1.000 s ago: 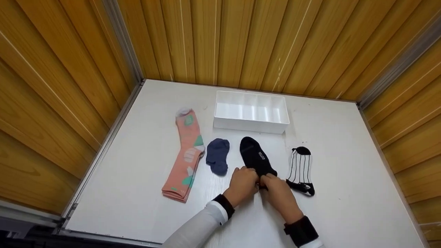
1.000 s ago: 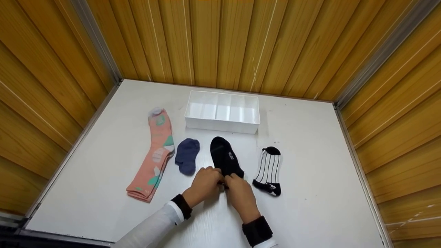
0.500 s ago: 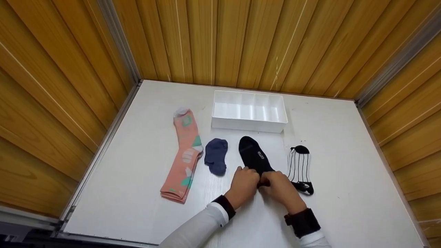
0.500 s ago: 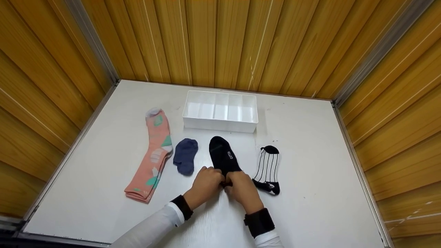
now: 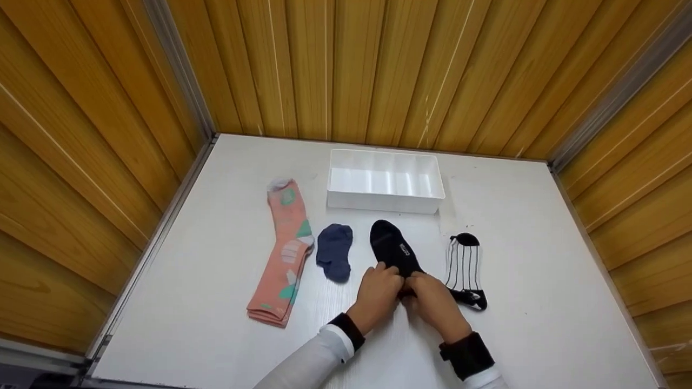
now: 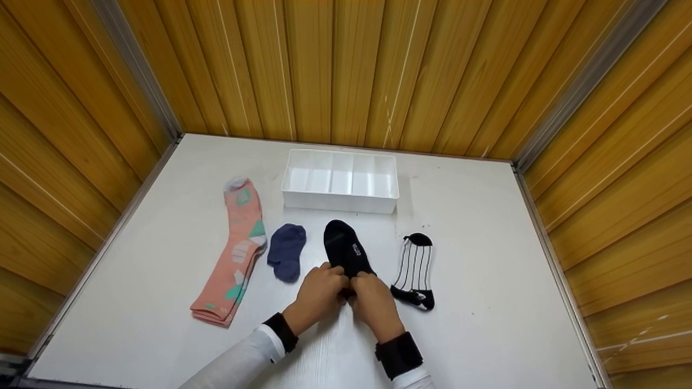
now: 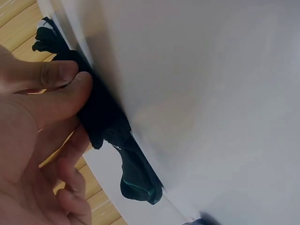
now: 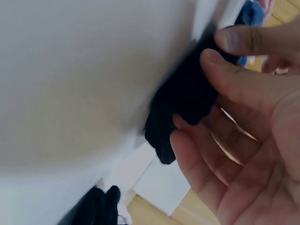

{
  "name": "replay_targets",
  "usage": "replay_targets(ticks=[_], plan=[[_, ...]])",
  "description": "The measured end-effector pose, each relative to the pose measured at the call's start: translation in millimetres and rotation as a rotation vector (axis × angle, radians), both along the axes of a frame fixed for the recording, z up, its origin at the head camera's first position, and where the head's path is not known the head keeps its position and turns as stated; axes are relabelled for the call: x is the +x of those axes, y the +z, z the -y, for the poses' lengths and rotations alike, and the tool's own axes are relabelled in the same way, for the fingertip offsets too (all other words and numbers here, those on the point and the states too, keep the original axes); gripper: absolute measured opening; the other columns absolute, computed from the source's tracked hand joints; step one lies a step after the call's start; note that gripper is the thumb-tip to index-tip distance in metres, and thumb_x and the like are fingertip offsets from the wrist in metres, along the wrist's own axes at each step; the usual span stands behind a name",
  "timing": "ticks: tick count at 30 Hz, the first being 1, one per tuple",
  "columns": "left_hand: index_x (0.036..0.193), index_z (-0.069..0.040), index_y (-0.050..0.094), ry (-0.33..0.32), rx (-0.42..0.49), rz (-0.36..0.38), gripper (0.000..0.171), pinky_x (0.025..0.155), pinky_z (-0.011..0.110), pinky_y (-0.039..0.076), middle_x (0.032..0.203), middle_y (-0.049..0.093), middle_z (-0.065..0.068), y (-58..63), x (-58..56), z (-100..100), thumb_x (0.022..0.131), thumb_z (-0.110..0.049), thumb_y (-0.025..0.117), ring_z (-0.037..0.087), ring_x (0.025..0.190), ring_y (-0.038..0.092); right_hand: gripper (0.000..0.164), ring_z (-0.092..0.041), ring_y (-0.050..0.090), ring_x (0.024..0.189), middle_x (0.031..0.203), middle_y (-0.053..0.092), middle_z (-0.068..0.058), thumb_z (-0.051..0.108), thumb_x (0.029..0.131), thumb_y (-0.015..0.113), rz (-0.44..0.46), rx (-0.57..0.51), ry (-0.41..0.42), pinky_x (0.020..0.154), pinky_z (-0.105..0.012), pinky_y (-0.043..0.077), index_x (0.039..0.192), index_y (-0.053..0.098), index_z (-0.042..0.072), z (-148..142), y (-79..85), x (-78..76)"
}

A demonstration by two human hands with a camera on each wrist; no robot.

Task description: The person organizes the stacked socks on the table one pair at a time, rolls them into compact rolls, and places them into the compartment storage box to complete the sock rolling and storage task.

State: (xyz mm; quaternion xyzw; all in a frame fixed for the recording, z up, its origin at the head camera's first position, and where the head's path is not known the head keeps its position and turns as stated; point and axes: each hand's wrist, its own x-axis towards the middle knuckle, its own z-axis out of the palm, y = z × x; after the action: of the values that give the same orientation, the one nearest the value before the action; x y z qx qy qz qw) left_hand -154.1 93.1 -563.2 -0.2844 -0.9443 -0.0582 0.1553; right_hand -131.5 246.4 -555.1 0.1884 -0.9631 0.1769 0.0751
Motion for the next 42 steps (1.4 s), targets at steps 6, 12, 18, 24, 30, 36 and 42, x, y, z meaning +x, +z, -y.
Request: replay_targets(ticks=[6,12,18,24,30,36,42], plan=[[0.070,-0.023,0.074,-0.011,0.115,0.087,0.015,0.057,0.030,0.052,0.076,0.069,-0.006,-3.8,-3.7,2,0.068,-0.027,0.089,0.017,0.073,0.064,0.025,-0.017,0.062,0.075,0.081,0.064,0.003,0.000,0.068,0.086,-0.003,0.007,-0.005,0.069,-0.036,0.052,0.082,0.072,0.015,2,2.3,2.6],[0.069,-0.025,0.078,-0.007,0.221,0.355,0.017,0.060,0.029,0.051,0.072,0.072,-0.007,2.9,-16.3,8,0.062,-0.025,0.094,0.015,0.073,0.067,0.028,-0.015,0.059,0.073,0.080,0.060,0.006,-0.002,0.070,0.084,-0.043,0.047,-0.020,0.064,-0.032,0.050,0.079,0.065,0.016,6,-0.9,6.1],[0.071,-0.027,0.076,0.000,0.062,0.176,0.017,0.065,0.034,0.049,0.078,0.072,-0.006,4.5,-9.4,9,0.065,-0.033,0.091,0.019,0.077,0.065,0.025,-0.015,0.066,0.075,0.079,0.071,0.007,-0.004,0.066,0.083,0.083,-0.092,-0.034,0.070,-0.032,0.054,0.078,0.075,0.016,3,-2.6,-7.3],[0.070,-0.024,0.073,0.019,0.041,0.075,0.015,0.068,0.034,0.050,0.076,0.070,-0.005,0.4,-3.9,6,0.072,-0.031,0.086,0.019,0.074,0.065,0.023,-0.011,0.064,0.069,0.073,0.072,0.007,-0.003,0.063,0.084,0.188,-0.149,-0.049,0.065,-0.029,0.051,0.074,0.076,0.016,1,3.9,-17.6],[0.068,-0.026,0.079,-0.007,0.197,0.308,0.011,0.059,0.032,0.049,0.068,0.073,-0.010,3.7,-20.2,12,0.067,-0.028,0.090,0.014,0.067,0.068,0.019,-0.016,0.057,0.072,0.077,0.057,0.005,0.002,0.068,0.088,-0.031,0.055,-0.027,0.061,-0.033,0.050,0.075,0.073,0.013,12,2.6,-1.7],[0.071,-0.027,0.080,0.001,0.146,0.346,0.010,0.062,0.033,0.049,0.070,0.074,-0.010,6.8,-23.6,15,0.069,-0.031,0.089,0.016,0.072,0.068,0.017,-0.017,0.060,0.072,0.076,0.059,0.006,0.006,0.069,0.089,-0.075,0.049,-0.026,0.065,-0.034,0.052,0.076,0.075,0.014,12,-4.6,-1.9],[0.080,-0.025,0.076,0.058,-0.053,0.062,0.014,0.072,0.034,0.048,0.086,0.071,-0.006,9.9,-1.0,-2,0.077,-0.036,0.083,0.018,0.081,0.064,0.017,-0.013,0.064,0.071,0.076,0.070,0.007,0.007,0.066,0.090,0.149,-0.069,-0.013,0.067,-0.031,0.052,0.075,0.080,0.018,-3,5.4,-18.9]])
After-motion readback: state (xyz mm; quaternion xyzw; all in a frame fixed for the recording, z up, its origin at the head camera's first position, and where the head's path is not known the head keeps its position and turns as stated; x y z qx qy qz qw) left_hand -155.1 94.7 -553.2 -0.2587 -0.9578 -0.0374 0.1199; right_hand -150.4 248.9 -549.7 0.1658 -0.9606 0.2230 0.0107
